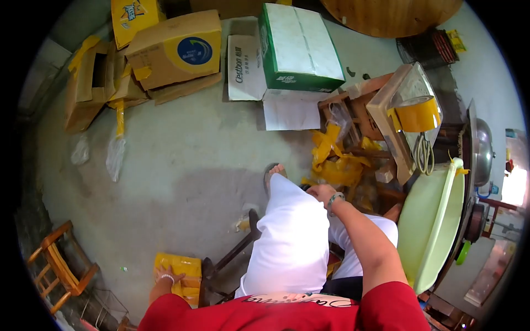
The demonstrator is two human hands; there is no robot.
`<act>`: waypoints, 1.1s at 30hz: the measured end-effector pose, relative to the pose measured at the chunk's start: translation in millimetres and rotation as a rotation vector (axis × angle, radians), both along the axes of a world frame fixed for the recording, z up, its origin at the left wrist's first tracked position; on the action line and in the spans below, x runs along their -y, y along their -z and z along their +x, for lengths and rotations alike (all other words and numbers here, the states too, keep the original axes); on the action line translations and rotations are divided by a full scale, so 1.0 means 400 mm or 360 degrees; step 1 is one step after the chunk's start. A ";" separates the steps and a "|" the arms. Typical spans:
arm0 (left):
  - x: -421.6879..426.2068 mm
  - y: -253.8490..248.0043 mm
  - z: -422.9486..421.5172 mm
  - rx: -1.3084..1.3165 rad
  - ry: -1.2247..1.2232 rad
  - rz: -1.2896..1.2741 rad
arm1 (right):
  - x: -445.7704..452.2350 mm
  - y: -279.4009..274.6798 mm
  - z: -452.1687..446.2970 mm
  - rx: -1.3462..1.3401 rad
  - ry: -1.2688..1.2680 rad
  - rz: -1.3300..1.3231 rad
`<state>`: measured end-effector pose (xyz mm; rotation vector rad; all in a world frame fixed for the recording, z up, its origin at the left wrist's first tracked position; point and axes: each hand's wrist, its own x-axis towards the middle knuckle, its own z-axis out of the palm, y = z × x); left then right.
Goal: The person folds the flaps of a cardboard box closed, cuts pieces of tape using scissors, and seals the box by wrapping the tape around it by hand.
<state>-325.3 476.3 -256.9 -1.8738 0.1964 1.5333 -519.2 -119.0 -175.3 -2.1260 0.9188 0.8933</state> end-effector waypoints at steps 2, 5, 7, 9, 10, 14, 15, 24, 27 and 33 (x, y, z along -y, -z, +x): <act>-0.149 0.034 -0.075 0.0049 -0.0054 0.0063 | -0.002 -0.004 0.009 -0.0067 -0.0059 0.0023; -0.173 0.012 -0.100 0.0083 -0.0168 0.0122 | -0.027 -0.002 -0.020 0.0056 0.0199 0.0116; -0.159 0.003 -0.089 0.0186 -0.0200 0.0046 | -0.047 -0.022 -0.018 -0.0031 0.0178 0.0133; -0.126 0.010 -0.054 0.0378 -0.0253 -0.0137 | -0.050 -0.022 -0.014 -0.0094 0.0152 0.0229; -0.096 0.020 -0.022 0.0500 -0.0261 -0.0264 | -0.037 0.019 -0.037 -0.0073 0.0055 0.0260; 0.151 0.086 0.123 0.0976 -0.0302 -0.1126 | -0.030 -0.045 0.000 0.0217 -0.0132 0.0102; 0.247 0.096 0.164 0.1042 -0.0324 -0.1383 | -0.020 -0.030 -0.004 0.0301 -0.0111 0.0110; 1.459 -0.102 0.338 0.0628 -0.0934 -0.2589 | -0.023 -0.111 -0.024 0.0368 -0.0081 0.0251; 1.669 -0.144 0.325 0.0241 -0.1654 -0.2160 | -0.007 -0.151 -0.061 0.0367 -0.0106 0.0173; 1.775 0.012 0.360 0.0135 -0.2691 -0.1892 | 0.060 -0.204 -0.157 0.0697 0.0346 -0.0067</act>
